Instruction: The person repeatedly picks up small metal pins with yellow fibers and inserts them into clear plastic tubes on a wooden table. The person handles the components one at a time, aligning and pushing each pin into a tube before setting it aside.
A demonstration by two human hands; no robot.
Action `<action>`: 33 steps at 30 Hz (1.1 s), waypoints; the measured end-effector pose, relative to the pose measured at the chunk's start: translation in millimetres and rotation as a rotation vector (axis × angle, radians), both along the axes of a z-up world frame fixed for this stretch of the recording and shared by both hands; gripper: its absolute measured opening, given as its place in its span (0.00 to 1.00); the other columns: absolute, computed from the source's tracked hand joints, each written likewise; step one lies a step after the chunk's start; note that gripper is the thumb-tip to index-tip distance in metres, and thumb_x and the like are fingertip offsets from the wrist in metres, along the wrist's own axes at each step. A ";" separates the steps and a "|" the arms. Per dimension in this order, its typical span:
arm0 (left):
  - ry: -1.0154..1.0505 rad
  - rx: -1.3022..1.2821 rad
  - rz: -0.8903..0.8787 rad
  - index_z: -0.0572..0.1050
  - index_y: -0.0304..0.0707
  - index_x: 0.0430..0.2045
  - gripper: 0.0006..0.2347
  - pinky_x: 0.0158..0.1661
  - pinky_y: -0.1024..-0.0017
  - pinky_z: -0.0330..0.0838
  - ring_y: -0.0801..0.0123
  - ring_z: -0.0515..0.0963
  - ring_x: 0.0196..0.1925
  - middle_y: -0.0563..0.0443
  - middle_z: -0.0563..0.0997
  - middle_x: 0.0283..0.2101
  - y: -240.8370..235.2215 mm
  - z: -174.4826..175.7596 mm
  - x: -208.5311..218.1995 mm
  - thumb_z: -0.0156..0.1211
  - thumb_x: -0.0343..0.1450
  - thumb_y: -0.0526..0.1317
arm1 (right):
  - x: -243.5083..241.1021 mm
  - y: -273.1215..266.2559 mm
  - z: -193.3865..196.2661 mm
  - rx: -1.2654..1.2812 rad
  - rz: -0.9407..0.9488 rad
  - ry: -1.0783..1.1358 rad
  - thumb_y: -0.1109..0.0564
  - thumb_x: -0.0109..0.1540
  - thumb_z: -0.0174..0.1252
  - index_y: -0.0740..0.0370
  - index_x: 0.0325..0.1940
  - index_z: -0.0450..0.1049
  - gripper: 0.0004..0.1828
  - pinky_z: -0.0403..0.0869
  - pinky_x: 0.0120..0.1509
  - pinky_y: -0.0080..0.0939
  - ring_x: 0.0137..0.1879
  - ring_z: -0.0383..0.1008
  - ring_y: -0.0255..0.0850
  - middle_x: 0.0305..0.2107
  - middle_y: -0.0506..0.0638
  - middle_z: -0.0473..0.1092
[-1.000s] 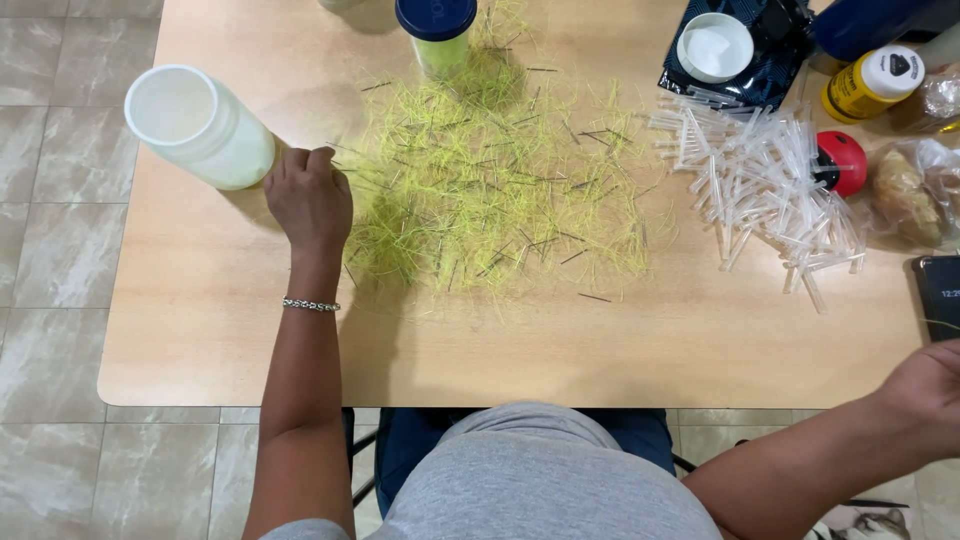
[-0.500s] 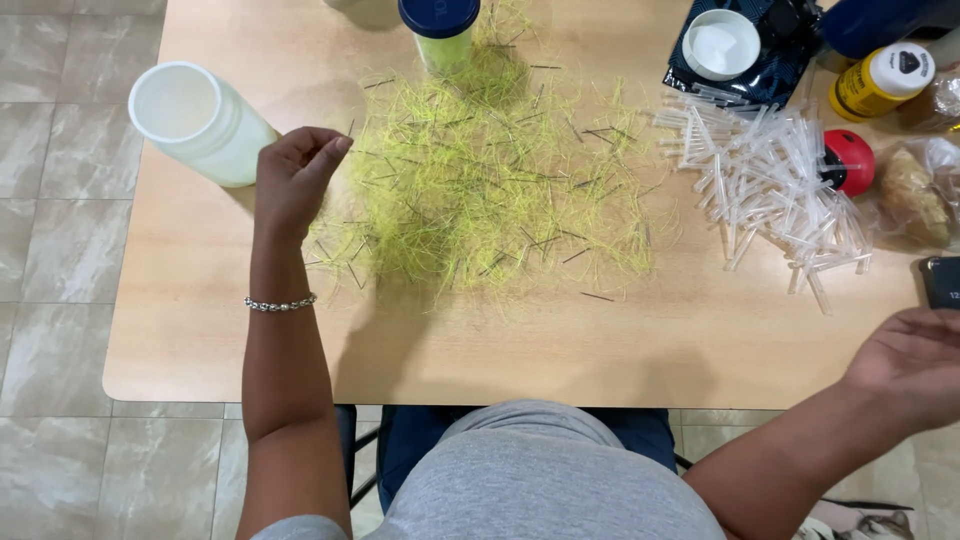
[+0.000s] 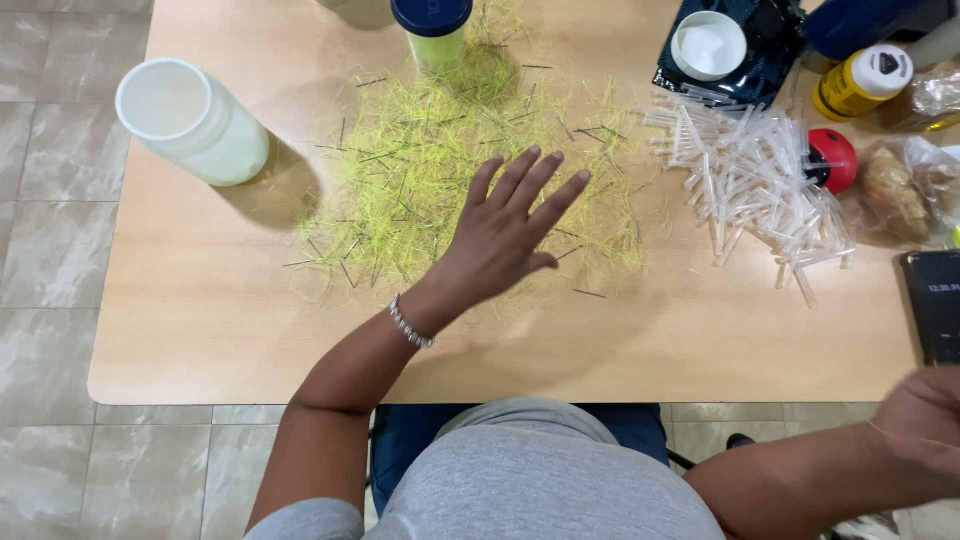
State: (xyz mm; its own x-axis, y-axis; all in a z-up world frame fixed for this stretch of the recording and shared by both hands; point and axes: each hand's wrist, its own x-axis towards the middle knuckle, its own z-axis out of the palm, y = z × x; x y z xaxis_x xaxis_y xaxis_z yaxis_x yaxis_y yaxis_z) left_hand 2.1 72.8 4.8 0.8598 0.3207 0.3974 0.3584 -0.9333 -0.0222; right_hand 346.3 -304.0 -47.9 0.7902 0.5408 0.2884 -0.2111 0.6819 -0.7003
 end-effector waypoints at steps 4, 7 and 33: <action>0.221 -0.236 0.055 0.63 0.51 0.66 0.27 0.71 0.46 0.39 0.50 0.51 0.75 0.43 0.57 0.74 40.8 -4.5 7.6 0.60 0.69 0.42 | 7.5 -13.2 -0.9 0.003 -0.063 0.012 0.49 0.73 0.58 0.42 0.42 0.73 0.05 0.67 0.54 0.13 0.50 0.66 0.18 0.38 0.28 0.68; 0.144 -0.240 0.240 0.80 0.47 0.43 0.12 0.69 0.44 0.49 0.44 0.61 0.71 0.38 0.68 0.69 74.1 2.5 -9.6 0.56 0.74 0.49 | 10.7 -16.4 -5.0 0.007 -0.110 0.037 0.52 0.73 0.59 0.44 0.37 0.70 0.10 0.64 0.53 0.17 0.46 0.64 0.20 0.34 0.31 0.64; -0.599 -0.495 -0.018 0.73 0.39 0.29 0.09 0.28 0.73 0.54 0.76 0.57 0.24 0.59 0.61 0.20 80.4 148.0 -55.9 0.64 0.80 0.34 | -174.3 227.3 120.6 -0.591 0.230 -0.614 0.52 0.73 0.53 0.57 0.59 0.65 0.13 0.52 0.30 0.27 0.26 0.50 0.27 0.23 0.39 0.53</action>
